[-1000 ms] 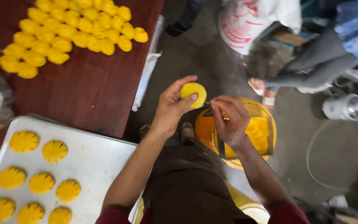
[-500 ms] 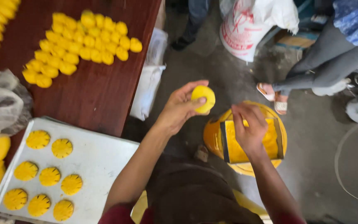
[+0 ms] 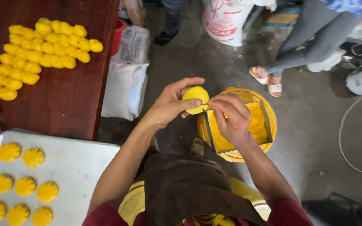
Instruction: Shaping small yellow dough balls into decorative patterns using a tool and coating them in yellow powder.
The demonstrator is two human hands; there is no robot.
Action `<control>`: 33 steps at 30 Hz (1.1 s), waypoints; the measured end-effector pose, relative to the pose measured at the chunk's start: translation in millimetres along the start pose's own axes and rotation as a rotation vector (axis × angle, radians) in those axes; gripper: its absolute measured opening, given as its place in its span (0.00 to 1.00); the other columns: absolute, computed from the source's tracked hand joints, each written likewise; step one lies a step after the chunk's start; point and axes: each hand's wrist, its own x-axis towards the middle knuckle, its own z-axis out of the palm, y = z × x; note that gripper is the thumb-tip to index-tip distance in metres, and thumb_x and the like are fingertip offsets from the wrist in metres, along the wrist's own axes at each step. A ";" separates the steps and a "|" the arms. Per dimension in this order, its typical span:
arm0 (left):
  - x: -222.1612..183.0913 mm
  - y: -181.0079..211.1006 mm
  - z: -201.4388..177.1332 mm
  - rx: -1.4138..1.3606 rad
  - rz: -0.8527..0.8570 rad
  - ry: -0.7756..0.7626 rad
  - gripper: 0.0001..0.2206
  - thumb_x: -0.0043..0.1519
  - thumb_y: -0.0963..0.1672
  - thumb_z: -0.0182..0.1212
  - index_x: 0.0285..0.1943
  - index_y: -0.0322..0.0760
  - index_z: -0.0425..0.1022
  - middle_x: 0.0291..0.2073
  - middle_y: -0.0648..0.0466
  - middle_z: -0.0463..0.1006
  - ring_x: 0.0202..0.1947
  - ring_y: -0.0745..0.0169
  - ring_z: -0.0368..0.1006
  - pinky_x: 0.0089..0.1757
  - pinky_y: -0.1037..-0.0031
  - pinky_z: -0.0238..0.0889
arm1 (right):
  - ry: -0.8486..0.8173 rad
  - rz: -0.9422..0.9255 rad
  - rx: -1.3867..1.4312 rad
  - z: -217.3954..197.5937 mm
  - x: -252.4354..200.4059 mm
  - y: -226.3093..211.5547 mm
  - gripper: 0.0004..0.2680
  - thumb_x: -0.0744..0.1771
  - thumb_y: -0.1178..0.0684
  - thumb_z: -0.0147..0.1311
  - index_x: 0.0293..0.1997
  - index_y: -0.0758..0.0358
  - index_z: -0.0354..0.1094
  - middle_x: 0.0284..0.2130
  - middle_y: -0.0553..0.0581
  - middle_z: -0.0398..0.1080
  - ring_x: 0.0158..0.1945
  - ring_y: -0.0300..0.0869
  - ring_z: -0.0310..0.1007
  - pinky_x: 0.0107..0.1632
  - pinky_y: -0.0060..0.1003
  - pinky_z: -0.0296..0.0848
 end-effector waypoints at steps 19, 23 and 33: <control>7.5 -4.5 -94.2 -0.203 0.072 -0.316 0.24 0.62 0.39 0.66 0.69 0.34 0.67 0.47 0.57 0.79 0.47 0.73 0.74 0.45 0.79 0.71 | -0.102 0.123 -0.308 74.2 39.6 -66.4 0.08 0.65 0.69 0.59 0.45 0.67 0.74 0.43 0.61 0.74 0.46 0.51 0.78 0.50 0.40 0.76; 15.2 1.3 -88.3 -0.162 0.101 -0.331 0.26 0.61 0.38 0.66 0.70 0.33 0.66 0.48 0.52 0.79 0.49 0.68 0.76 0.49 0.76 0.71 | -0.081 0.129 -0.309 49.5 15.2 -35.5 0.07 0.66 0.69 0.58 0.45 0.68 0.73 0.42 0.62 0.74 0.46 0.52 0.77 0.51 0.41 0.76; 28.7 -30.5 -29.4 -0.094 -0.082 -0.043 0.20 0.65 0.41 0.59 0.67 0.33 0.68 0.43 0.56 0.80 0.41 0.69 0.78 0.38 0.76 0.76 | -0.009 0.143 -0.110 6.9 -5.7 23.4 0.06 0.66 0.69 0.60 0.45 0.68 0.74 0.42 0.62 0.74 0.46 0.50 0.77 0.49 0.39 0.76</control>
